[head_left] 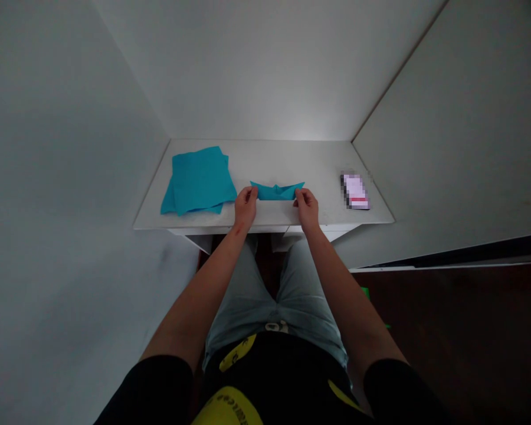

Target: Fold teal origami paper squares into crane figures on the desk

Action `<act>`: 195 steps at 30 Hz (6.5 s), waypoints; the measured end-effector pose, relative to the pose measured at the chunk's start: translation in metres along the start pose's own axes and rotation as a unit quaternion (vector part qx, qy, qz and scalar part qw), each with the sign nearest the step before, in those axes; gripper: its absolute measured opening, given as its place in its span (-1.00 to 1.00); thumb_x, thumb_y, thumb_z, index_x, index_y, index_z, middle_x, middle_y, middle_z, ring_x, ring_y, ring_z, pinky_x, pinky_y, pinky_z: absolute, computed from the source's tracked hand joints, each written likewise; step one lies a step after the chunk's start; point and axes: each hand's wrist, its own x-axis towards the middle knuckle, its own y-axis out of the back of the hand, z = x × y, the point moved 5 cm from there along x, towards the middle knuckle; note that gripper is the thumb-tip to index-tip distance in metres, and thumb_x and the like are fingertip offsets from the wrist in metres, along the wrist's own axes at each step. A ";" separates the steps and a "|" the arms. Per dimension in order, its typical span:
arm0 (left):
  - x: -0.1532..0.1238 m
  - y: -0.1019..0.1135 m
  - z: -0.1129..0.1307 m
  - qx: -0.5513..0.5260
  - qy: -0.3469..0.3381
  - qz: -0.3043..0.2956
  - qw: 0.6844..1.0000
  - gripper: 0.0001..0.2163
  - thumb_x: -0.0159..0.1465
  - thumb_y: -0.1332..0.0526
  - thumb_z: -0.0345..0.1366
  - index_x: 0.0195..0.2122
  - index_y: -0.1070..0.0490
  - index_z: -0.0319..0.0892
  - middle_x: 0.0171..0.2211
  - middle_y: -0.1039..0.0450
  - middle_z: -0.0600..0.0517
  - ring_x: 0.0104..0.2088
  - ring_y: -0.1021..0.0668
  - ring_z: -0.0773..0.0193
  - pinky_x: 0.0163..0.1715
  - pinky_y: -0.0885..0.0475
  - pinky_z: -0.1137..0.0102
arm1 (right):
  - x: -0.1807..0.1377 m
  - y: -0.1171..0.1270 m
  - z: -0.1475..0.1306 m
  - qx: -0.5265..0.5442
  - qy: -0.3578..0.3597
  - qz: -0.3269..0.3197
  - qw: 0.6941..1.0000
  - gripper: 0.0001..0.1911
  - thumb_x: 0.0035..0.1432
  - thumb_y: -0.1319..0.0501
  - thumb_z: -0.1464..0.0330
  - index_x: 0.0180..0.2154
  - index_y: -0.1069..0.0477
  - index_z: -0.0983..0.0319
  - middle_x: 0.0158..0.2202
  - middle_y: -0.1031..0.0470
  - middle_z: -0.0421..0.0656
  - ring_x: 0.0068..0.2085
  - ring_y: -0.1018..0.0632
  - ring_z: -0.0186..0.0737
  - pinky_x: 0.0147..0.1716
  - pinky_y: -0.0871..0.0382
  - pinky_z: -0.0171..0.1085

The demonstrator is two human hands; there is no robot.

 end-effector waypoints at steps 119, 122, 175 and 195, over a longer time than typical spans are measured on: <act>-0.003 0.095 0.027 0.472 -0.155 -0.020 0.868 -0.22 0.33 -0.40 -0.05 0.51 -0.19 -0.18 0.51 -0.25 -0.35 0.55 -0.25 -0.32 0.49 -0.22 -0.22 | 0.019 0.132 -0.054 -0.522 0.173 0.077 0.831 -0.59 0.41 -0.26 0.04 0.09 -0.61 0.14 0.21 -0.44 0.19 0.12 -0.43 0.31 0.11 -0.28 0.24; 0.009 0.126 0.015 0.507 -0.096 -0.013 0.856 -0.16 0.29 -0.41 -0.10 0.52 -0.19 -0.30 0.48 -0.29 -0.44 0.45 -0.40 -0.39 0.39 -0.37 -0.19 | -0.007 0.095 -0.060 -0.497 0.198 0.016 0.845 -0.61 0.44 -0.24 0.04 0.08 -0.62 0.12 0.18 -0.45 0.14 0.12 -0.44 0.27 0.12 -0.27 0.21; 0.031 0.061 0.039 0.354 -0.051 -0.099 0.929 -0.59 0.36 -0.08 -0.51 -0.03 -0.74 -0.15 0.24 -0.60 -0.16 0.31 -0.56 -0.04 0.44 -0.36 -0.05 | 0.032 0.021 0.000 -0.118 0.054 -0.174 0.976 -0.73 0.15 -0.21 0.35 -0.24 -0.70 0.09 0.05 -0.71 -0.10 0.13 -0.64 0.02 0.33 -0.42 0.10; 0.008 -0.007 0.008 0.513 -0.200 -0.315 0.773 -0.37 0.56 0.03 -0.21 0.60 -0.12 -0.38 0.64 0.03 -0.27 0.66 -0.01 -0.08 0.63 0.09 -0.04 | -0.030 -0.081 -0.025 -0.392 0.147 -0.298 0.858 -0.16 0.61 0.16 -0.06 0.56 -0.17 0.39 0.61 -0.12 0.15 0.62 -0.18 0.14 0.61 0.00 0.20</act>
